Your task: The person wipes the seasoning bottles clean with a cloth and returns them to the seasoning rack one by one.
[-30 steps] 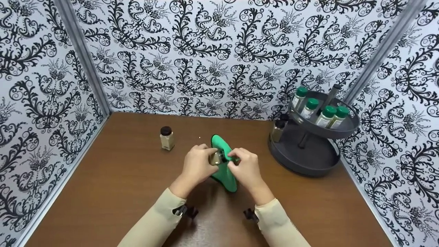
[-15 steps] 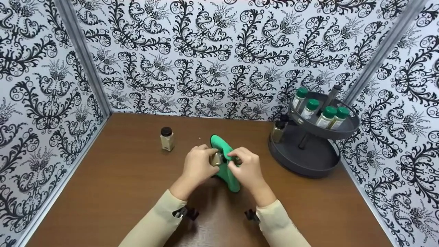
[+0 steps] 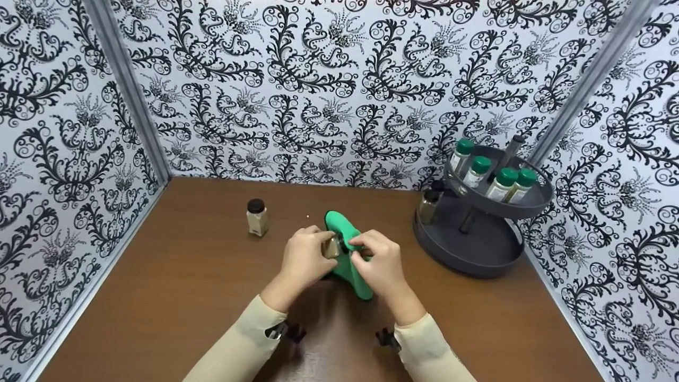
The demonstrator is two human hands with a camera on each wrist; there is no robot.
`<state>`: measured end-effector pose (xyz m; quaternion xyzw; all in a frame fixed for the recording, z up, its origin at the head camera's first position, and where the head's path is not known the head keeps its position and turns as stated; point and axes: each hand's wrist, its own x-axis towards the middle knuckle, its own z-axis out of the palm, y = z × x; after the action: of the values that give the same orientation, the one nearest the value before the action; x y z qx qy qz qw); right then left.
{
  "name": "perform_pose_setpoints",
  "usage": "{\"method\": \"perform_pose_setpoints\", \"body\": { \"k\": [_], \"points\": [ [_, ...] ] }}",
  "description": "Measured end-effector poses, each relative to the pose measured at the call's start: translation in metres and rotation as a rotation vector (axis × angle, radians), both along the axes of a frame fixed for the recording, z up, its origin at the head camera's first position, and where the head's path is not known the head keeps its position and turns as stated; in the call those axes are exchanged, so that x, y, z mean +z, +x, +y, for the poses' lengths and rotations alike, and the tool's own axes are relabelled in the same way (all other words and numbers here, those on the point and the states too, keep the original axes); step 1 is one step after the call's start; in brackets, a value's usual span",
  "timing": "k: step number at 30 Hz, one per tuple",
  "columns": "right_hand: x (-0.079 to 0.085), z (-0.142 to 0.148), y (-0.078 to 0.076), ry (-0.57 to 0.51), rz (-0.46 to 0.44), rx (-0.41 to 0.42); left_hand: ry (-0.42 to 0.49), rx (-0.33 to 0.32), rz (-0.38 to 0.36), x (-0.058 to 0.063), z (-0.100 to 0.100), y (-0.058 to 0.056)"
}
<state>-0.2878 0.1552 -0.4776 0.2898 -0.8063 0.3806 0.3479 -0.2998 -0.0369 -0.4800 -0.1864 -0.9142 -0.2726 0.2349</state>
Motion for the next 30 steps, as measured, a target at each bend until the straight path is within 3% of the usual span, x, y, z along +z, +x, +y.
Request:
{"method": "perform_pose_setpoints", "body": {
  "k": [3, 10, 20, 30],
  "points": [
    [0.0, -0.001, 0.0, 0.008, 0.001, -0.01, -0.017, 0.003, 0.014, 0.002, 0.0, -0.001],
    [-0.008, 0.002, -0.009, 0.015, -0.095, -0.07, -0.024, 0.008, 0.02, 0.004, -0.001, 0.0],
    [0.0, -0.004, 0.003, 0.031, 0.066, -0.006, -0.026, 0.001, 0.009, 0.001, -0.001, 0.001],
    [-0.014, 0.0, -0.01, 0.015, -0.08, -0.073, -0.049, 0.01, -0.035, -0.001, -0.001, 0.001]
  ]
}}
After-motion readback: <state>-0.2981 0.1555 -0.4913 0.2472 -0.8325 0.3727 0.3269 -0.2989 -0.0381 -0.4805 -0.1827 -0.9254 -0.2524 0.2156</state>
